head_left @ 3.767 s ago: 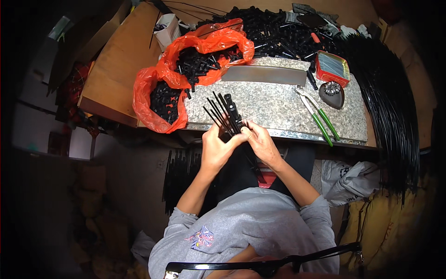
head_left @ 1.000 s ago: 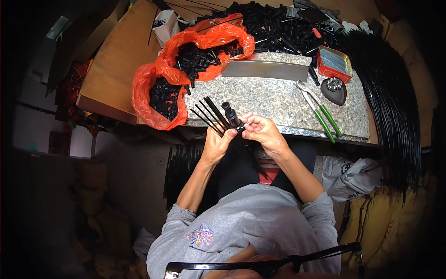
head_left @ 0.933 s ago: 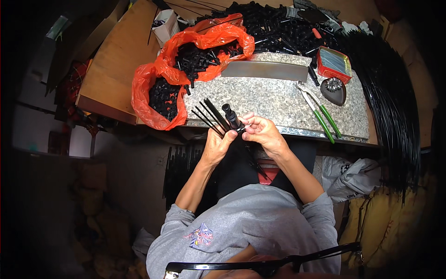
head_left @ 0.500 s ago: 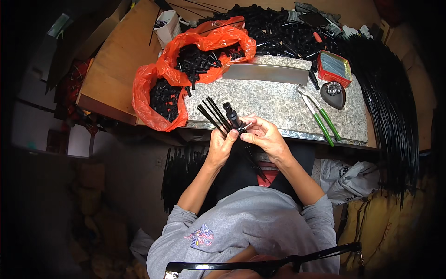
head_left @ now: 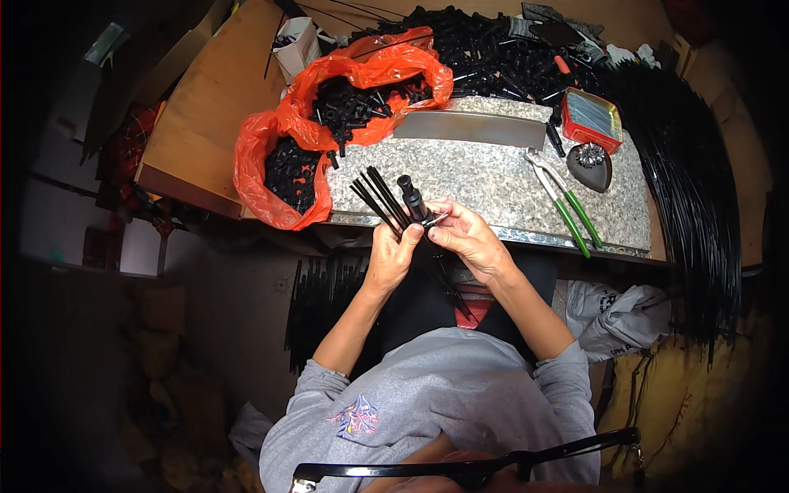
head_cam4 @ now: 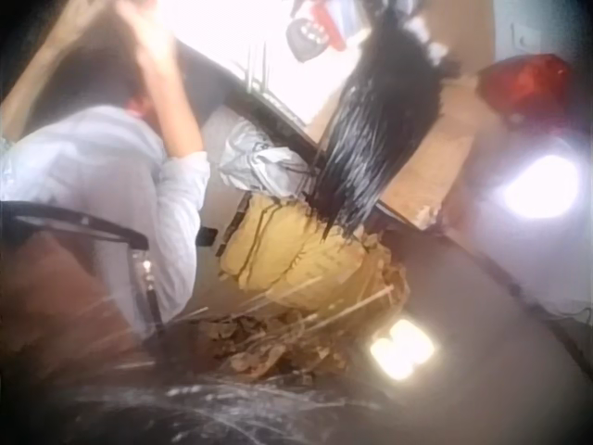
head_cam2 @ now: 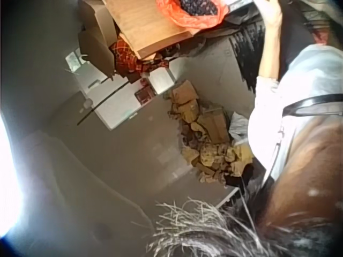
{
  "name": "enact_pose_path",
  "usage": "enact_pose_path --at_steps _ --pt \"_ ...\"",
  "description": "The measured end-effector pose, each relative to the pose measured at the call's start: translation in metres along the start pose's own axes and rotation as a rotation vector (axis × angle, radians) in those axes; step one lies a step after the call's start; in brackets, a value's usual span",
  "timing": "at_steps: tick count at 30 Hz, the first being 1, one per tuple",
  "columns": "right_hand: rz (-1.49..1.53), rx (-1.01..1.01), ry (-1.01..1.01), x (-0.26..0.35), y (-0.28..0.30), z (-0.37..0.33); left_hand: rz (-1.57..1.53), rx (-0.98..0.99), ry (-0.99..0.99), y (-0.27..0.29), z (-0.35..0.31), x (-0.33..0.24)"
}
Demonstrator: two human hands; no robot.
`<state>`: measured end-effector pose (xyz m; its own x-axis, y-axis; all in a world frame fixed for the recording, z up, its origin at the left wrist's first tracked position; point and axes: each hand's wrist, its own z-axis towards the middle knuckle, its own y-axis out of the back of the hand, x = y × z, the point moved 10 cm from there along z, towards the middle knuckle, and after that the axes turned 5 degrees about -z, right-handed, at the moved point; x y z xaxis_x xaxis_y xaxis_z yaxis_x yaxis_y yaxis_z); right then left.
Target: The person is assembling a mechanical component by inserting long black rods into a central hub and using pliers to secure or adjust them.
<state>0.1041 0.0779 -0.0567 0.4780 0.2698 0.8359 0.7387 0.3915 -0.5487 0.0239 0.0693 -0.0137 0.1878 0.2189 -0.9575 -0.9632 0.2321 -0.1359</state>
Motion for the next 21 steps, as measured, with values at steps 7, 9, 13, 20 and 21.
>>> enact_pose_path --at_steps 7,9,13,20,21 --pt "-0.143 -0.084 0.069 0.009 0.000 -0.008 0.001 0.074 -0.038 -0.008 0.000 -0.006" --pt "-0.232 -0.191 0.118 0.009 0.002 -0.014 -0.018 0.012 -0.031 -0.006 -0.002 -0.003" --pt "-0.531 -0.402 0.263 0.024 -0.001 -0.031 -0.025 -0.109 0.001 -0.003 -0.004 -0.002" --pt "-1.050 -0.506 0.642 0.060 -0.027 -0.053 0.027 -0.180 -0.039 -0.004 -0.011 0.000" --pt "-1.086 -0.506 0.684 0.062 -0.031 -0.055 0.034 -0.202 -0.080 -0.004 -0.013 -0.002"
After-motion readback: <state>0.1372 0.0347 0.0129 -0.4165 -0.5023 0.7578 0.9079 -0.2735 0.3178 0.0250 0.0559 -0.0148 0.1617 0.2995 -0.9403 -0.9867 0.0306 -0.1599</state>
